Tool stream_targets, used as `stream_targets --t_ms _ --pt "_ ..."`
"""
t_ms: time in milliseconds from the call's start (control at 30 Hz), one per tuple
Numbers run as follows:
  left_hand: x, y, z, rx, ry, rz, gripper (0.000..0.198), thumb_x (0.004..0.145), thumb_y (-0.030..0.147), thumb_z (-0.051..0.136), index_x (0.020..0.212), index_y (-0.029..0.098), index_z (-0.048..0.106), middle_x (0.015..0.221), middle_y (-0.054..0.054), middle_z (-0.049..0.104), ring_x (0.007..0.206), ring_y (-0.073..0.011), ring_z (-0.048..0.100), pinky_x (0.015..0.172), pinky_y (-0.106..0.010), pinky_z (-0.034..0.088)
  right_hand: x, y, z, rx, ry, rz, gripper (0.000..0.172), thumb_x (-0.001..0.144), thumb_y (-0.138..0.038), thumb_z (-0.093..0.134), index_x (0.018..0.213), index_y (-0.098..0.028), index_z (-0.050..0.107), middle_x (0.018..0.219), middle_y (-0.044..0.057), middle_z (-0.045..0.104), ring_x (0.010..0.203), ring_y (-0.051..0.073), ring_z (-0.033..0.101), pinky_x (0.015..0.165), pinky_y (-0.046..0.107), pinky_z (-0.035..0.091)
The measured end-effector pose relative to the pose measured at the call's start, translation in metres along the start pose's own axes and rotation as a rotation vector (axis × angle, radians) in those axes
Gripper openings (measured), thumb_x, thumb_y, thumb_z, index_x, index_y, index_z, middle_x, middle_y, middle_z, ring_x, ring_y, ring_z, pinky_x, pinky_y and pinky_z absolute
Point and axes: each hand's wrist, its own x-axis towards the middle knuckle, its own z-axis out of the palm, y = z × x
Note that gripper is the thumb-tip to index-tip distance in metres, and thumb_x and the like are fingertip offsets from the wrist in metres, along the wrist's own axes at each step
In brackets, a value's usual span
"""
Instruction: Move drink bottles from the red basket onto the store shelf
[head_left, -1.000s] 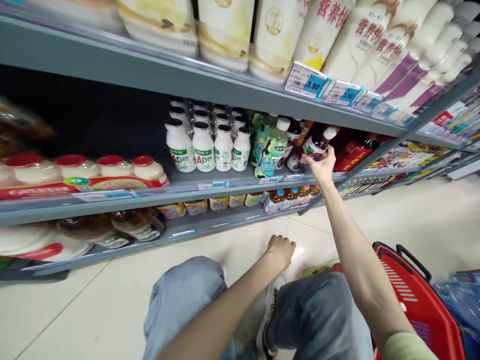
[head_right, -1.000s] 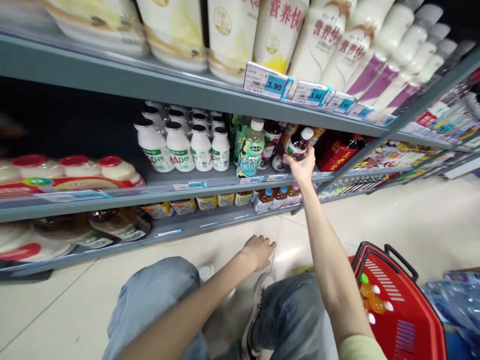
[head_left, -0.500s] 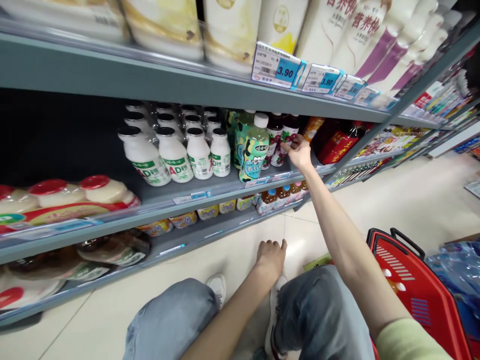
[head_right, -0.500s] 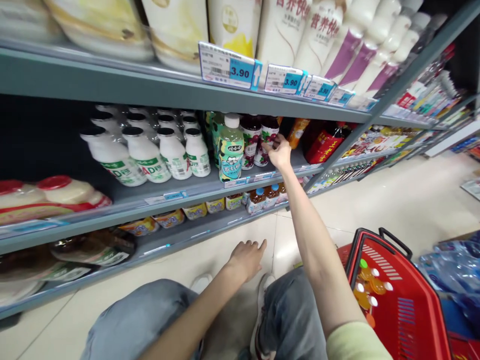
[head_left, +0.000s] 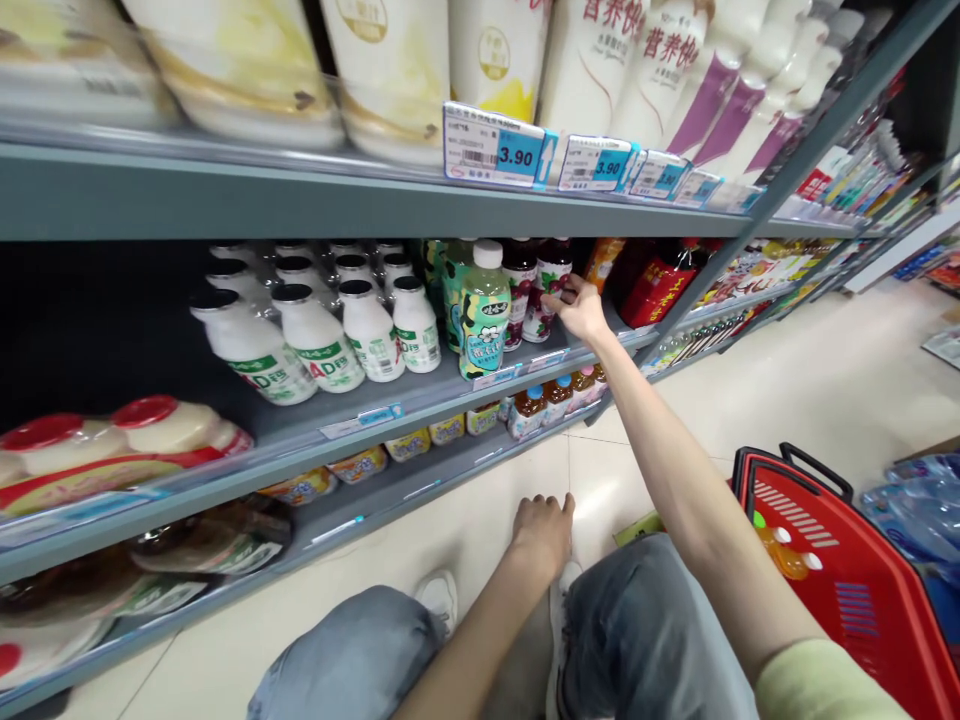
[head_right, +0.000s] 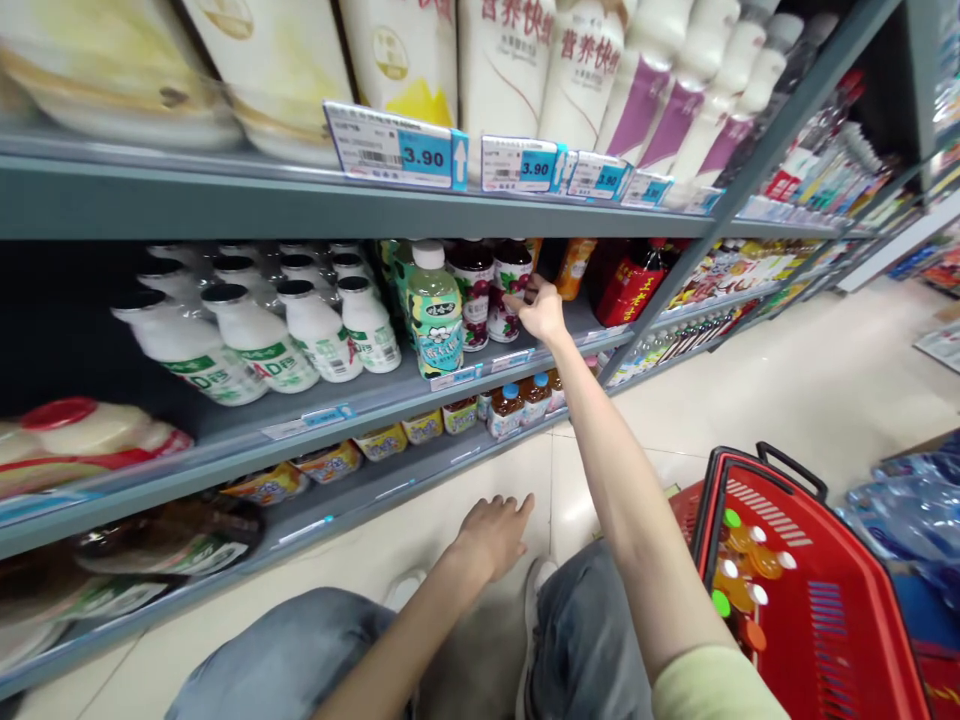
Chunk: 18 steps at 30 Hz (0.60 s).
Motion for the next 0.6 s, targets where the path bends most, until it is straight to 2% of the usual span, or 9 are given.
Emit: stream_targets --t_ms 133,200,233,333,400,467,500,533,600 --pt "-0.005 -0.001 -0.009 0.008 -0.020 0.008 0.063 0.091 0.021 0.060 0.152 0.014 0.047 0.132 -0.023 0.068 0.124 -0.0345 0.065 0.099 -0.044 0.050 -0.009 0.002 -0.004 -0.103 0.000 0.073 0.071 0.069 -0.045 0.085 0.126 -0.012 0.057 0.129 0.019 0.068 0.115 0.030 0.069 0.103 0.046 0.056" --pt "-0.008 -0.003 -0.015 0.022 -0.032 0.019 0.060 0.092 0.021 0.058 0.151 0.014 0.048 0.132 -0.023 0.068 0.125 -0.0352 0.064 0.099 -0.044 0.050 -0.027 -0.002 -0.028 -0.166 -0.008 0.057 0.080 0.069 -0.047 0.086 0.134 -0.014 0.054 0.137 0.018 0.064 0.122 0.031 0.066 0.105 0.047 0.055" --pt "-0.009 -0.004 -0.017 0.030 -0.038 0.026 0.060 0.092 0.022 0.058 0.151 0.013 0.047 0.133 -0.024 0.067 0.125 -0.0363 0.064 0.099 -0.044 0.051 -0.040 -0.006 -0.047 -0.191 -0.022 0.023 0.080 0.071 -0.049 0.085 0.136 -0.016 0.053 0.140 0.016 0.063 0.125 0.030 0.064 0.105 0.047 0.055" --pt "-0.007 -0.007 -0.020 0.068 -0.037 0.055 0.059 0.095 0.021 0.053 0.152 0.009 0.045 0.134 -0.027 0.065 0.125 -0.0395 0.063 0.100 -0.050 0.050 -0.097 -0.024 -0.130 -0.314 -0.084 -0.044 0.062 0.083 -0.050 0.077 0.135 -0.021 0.058 0.133 0.010 0.067 0.121 0.027 0.065 0.101 0.044 0.057" --pt "-0.005 -0.008 -0.019 0.119 -0.042 0.072 0.057 0.097 0.024 0.051 0.152 0.009 0.045 0.135 -0.025 0.066 0.124 -0.0387 0.063 0.100 -0.049 0.050 -0.144 -0.036 -0.198 -0.519 -0.093 0.042 0.042 0.090 -0.043 0.070 0.124 -0.019 0.067 0.120 0.010 0.072 0.111 0.026 0.067 0.096 0.042 0.058" --pt "-0.002 -0.008 -0.015 0.174 -0.066 0.081 0.056 0.099 0.024 0.047 0.152 0.008 0.044 0.137 -0.025 0.064 0.126 -0.0385 0.062 0.101 -0.049 0.049 -0.195 -0.041 -0.265 -0.798 -0.063 0.276 0.029 0.094 -0.031 0.063 0.117 -0.015 0.070 0.108 0.010 0.075 0.098 0.023 0.070 0.094 0.041 0.058" --pt "-0.001 -0.007 -0.013 0.193 -0.084 0.083 0.056 0.099 0.024 0.045 0.152 0.008 0.044 0.138 -0.024 0.064 0.127 -0.0385 0.062 0.101 -0.049 0.049 -0.221 -0.041 -0.294 -0.930 -0.036 0.466 0.026 0.094 -0.025 0.063 0.116 -0.014 0.071 0.103 0.010 0.075 0.095 0.021 0.070 0.096 0.040 0.056" --pt "0.001 -0.007 -0.010 0.206 -0.103 0.083 0.056 0.099 0.024 0.044 0.153 0.008 0.044 0.139 -0.024 0.063 0.128 -0.0383 0.061 0.101 -0.049 0.049 -0.246 -0.038 -0.320 -1.036 -0.011 0.678 0.022 0.092 -0.020 0.065 0.112 -0.014 0.072 0.100 0.008 0.076 0.094 0.020 0.070 0.099 0.038 0.054" --pt "0.006 -0.007 -0.003 0.212 -0.128 0.082 0.057 0.099 0.027 0.041 0.154 0.008 0.043 0.141 -0.023 0.062 0.129 -0.0375 0.061 0.102 -0.049 0.049 -0.297 -0.029 -0.359 -1.092 0.048 0.886 0.008 0.084 -0.014 0.074 0.091 -0.011 0.074 0.085 0.009 0.074 0.085 0.020 0.070 0.094 0.039 0.056"
